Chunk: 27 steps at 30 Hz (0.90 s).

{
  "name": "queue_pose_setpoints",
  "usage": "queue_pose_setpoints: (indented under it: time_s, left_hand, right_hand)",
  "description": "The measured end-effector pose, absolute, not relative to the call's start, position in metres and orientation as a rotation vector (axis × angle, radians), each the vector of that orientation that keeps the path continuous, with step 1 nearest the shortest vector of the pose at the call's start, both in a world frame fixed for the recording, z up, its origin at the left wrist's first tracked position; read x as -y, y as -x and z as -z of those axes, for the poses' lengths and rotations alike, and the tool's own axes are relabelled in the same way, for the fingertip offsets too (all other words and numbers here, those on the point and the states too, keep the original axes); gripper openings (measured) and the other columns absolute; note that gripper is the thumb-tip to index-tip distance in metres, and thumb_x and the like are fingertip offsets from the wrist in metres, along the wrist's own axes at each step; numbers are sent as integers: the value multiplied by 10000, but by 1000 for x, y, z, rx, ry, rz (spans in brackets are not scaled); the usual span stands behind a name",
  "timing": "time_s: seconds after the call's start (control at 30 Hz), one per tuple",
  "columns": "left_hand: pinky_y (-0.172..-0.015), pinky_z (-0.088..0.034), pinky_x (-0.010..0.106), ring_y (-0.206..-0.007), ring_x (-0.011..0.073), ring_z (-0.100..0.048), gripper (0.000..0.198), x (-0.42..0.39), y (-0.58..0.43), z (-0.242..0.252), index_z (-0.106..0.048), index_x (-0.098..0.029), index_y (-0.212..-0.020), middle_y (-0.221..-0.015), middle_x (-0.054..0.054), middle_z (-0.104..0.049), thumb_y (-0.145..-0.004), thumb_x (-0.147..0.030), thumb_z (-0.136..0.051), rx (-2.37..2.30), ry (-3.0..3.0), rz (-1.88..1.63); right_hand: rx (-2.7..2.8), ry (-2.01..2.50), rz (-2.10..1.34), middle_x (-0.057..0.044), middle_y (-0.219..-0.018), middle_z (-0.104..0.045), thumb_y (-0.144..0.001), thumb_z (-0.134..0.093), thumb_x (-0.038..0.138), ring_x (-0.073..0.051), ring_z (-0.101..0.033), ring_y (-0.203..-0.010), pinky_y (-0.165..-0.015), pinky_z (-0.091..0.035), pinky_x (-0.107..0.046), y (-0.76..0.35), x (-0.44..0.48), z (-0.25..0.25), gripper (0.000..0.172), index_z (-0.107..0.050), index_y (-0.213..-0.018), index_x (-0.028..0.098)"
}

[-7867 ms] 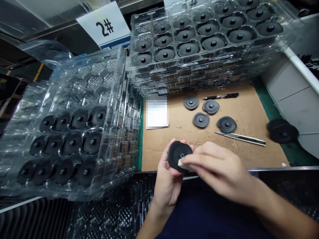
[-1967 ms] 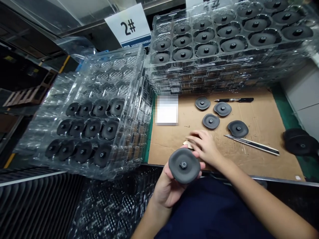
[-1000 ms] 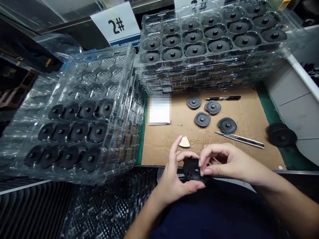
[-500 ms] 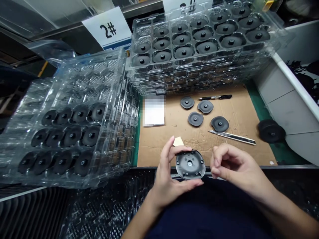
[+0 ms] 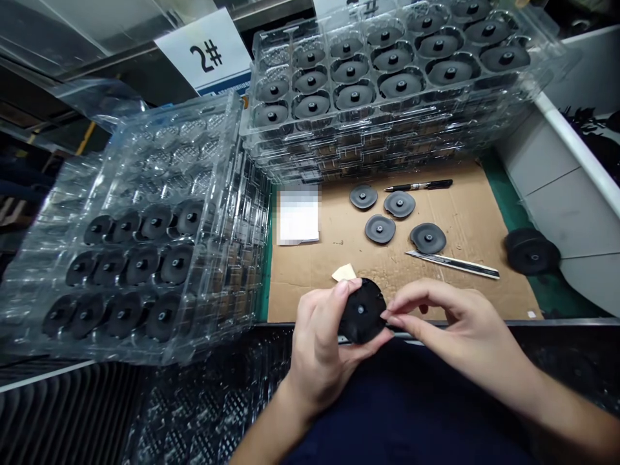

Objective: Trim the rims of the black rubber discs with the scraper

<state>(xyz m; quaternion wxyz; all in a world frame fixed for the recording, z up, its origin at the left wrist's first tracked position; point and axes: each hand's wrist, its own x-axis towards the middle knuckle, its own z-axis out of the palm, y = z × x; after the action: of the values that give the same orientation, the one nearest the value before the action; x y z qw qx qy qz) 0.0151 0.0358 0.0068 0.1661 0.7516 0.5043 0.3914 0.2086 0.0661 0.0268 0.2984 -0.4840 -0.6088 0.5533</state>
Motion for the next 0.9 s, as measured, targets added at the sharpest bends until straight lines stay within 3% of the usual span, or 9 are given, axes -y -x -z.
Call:
queue_pose_setpoints:
  time_s: [0.2, 0.43, 0.6, 0.7, 0.8, 0.9]
  left_hand:
    - [-912, -456, 415, -1041, 249, -577, 1060, -34, -17, -4, -145, -306, -1436, -1212, 88, -602, -612, -198, -803, -1455, -2180, -1137]
    - [-874, -495, 381, -1011, 231, -597, 1073, -38, -17, -3, -177, -167, -1435, -1159, 142, -618, -580, -184, -824, -1457, -2365, -1172]
    - [-862, -523, 379, -1016, 235, -601, 1082, -38, -19, -1, -188, -162, -1428, -1146, 148, -611, -559, -165, -833, -1442, -2275, -1203]
    - [-910, -507, 415, -1046, 252, -596, 1091, -35, -20, 1, -189, -174, -1424, -1158, 147, -596, -547, -149, -837, -1445, -2132, -1217]
    - [-965, -469, 438, -1081, 262, -580, 1095, -33, -21, 2, -193, -187, -1422, -1164, 135, -591, -540, -150, -840, -1480, -2000, -1226]
    - [-1006, -434, 421, -1110, 246, -565, 1060, -32, -23, 1, -199, -222, -1418, -1172, 110, -589, -566, -150, -826, -1475, -1812, -1200]
  right_hand:
    - [1459, 1185, -1669, 32, -736, -611, -800, -579, 109, -105, -589, -719, -683, -476, -210, -207, -66, -21, 155, -516, -695, 203]
    - [1390, 1260, -1661, 13, -786, -632, -831, -604, 207, -121, -610, -779, -721, -477, -227, -206, -64, -19, 74, -567, -766, 204]
    - [1210, 1206, -1730, 34, -737, -595, -805, -647, 207, -90, -576, -718, -686, -467, -197, -202, -63, -14, 189, -478, -722, 200]
    - [1004, 1116, -1834, 34, -754, -616, -791, -677, 237, -84, -587, -694, -635, -469, -178, -204, -58, -4, 190, -490, -780, 207]
    - [967, 1132, -1780, 65, -606, -540, -864, -594, 260, -49, -517, -534, -528, -412, -143, -211, -51, 8, 54, -550, -874, 231]
    - [1207, 1261, -1502, 26, -716, -565, -918, -493, 225, -62, -544, -626, -604, -431, -160, -221, -43, 15, 135, -615, -969, 252]
